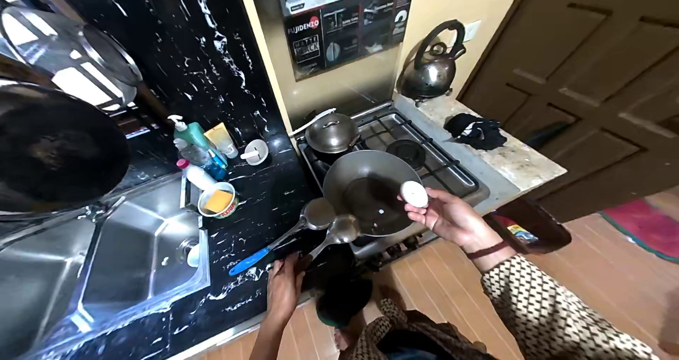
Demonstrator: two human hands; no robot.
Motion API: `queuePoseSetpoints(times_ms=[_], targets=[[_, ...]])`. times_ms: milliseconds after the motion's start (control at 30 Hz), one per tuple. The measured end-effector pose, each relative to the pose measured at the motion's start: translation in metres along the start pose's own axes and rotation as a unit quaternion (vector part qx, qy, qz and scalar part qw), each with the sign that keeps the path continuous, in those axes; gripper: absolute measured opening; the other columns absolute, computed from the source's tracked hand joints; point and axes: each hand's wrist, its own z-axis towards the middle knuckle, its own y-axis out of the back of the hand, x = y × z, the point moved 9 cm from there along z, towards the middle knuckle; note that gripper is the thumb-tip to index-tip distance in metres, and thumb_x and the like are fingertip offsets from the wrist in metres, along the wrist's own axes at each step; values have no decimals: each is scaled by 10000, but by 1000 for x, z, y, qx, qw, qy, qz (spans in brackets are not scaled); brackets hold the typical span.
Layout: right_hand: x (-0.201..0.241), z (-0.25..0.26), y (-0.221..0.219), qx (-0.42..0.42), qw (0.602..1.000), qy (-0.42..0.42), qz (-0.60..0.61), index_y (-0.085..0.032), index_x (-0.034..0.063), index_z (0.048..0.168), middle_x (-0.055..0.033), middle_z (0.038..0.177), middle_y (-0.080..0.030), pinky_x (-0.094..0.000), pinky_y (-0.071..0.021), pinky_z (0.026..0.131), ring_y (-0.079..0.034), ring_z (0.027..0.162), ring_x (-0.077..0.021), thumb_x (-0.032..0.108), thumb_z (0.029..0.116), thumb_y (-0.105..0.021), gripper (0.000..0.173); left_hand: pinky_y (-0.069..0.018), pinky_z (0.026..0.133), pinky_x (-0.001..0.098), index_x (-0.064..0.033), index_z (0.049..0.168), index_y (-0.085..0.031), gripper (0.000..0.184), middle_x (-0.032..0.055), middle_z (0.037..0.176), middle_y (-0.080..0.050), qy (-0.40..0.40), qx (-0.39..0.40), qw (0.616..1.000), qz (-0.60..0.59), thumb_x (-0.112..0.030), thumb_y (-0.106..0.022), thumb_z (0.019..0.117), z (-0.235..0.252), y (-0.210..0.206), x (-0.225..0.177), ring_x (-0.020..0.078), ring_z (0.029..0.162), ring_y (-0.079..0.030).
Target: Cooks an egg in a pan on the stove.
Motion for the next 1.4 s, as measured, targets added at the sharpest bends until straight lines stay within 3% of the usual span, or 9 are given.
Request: queuePoseSetpoints(times_ms=[300, 400, 467, 600, 700, 867, 1033, 1167, 1400], targets=[[-5, 31, -7, -16, 999, -20, -22, -539, 43, 1220, -122, 974, -703, -282, -582, 662, -694, 736, -170, 265, 1117, -308, 337, -458, 1016, 620, -33, 1338, -640, 461, 219, 1236, -679, -12, 4, 1000, 28, -201, -735, 919, 4, 6, -9, 451, 1185, -609], [-6, 43, -9, -9, 999, -28, -39, -545, 52, 1208, -112, 971, -709, -276, -579, 650, -695, 726, -166, 260, 1112, -311, 327, -495, 961, 633, 20, 1248, -678, 391, 241, 1158, -700, -104, -97, 990, 19, -233, -682, 950, 14, 32, -48, 467, 1114, -650], [-10, 53, -11, -3, 998, -42, -56, -542, 60, 1205, -98, 947, -701, -275, -575, 641, -687, 713, -161, 262, 1114, -308, 322, -518, 972, 585, 38, 1202, -697, 318, 235, 1131, -714, -155, -123, 980, -5, -185, -630, 985, 34, 44, -90, 439, 1095, -670], [-17, 71, -18, -7, 991, -68, -114, -531, 58, 1220, -83, 901, -642, -290, -567, 630, -656, 692, -159, 243, 1110, -357, 277, -426, 1123, 504, 8, 1329, -641, 369, 217, 1327, -644, -169, 44, 984, -40, -218, -496, 1076, 98, 35, -187, 363, 1292, -581], [-18, 84, -26, 15, 981, -71, -179, -540, 39, 1277, -104, 986, -616, -320, -540, 683, -625, 763, -177, 216, 1102, -387, 292, -424, 1137, 467, 18, 1449, -528, 458, 247, 1408, -577, -155, 148, 974, -66, -258, -496, 1085, 151, -3, -220, 353, 1304, -571], [-13, 104, -32, 58, 958, -58, -274, -550, 32, 1320, -119, 1030, -628, -338, -543, 688, -628, 778, -183, 237, 1102, -412, 330, -499, 1043, 459, 46, 1401, -546, 422, 265, 1295, -630, -94, 261, 956, -96, -202, -561, 1061, 194, -49, -225, 338, 1165, -647], [-11, 125, -24, 64, 948, -65, -306, -523, 19, 1355, -155, 1066, -622, -358, -548, 717, -632, 798, -205, 247, 1106, -401, 359, -529, 973, 453, 51, 1368, -555, 421, 252, 1239, -645, -53, 280, 954, -88, -174, -628, 1020, 210, -68, -222, 317, 1068, -667], [-6, 129, -26, 93, 925, -52, -364, -478, -8, 1402, -197, 1148, -604, -372, -554, 764, -641, 853, -225, 219, 1114, -382, 379, -525, 977, 464, 54, 1340, -574, 412, 258, 1230, -649, -38, 270, 959, -75, -187, -639, 1013, 220, -80, -219, 325, 1069, -669], [0, 138, -31, 125, 861, -20, -492, -459, -22, 1446, -261, 1280, -583, -416, -540, 866, -653, 978, -288, 213, 1102, -465, 416, -481, 1044, 493, 61, 1346, -565, 421, 268, 1278, -629, -27, 268, 962, -30, -184, -634, 1011, 223, -86, -223, 355, 1185, -627]])
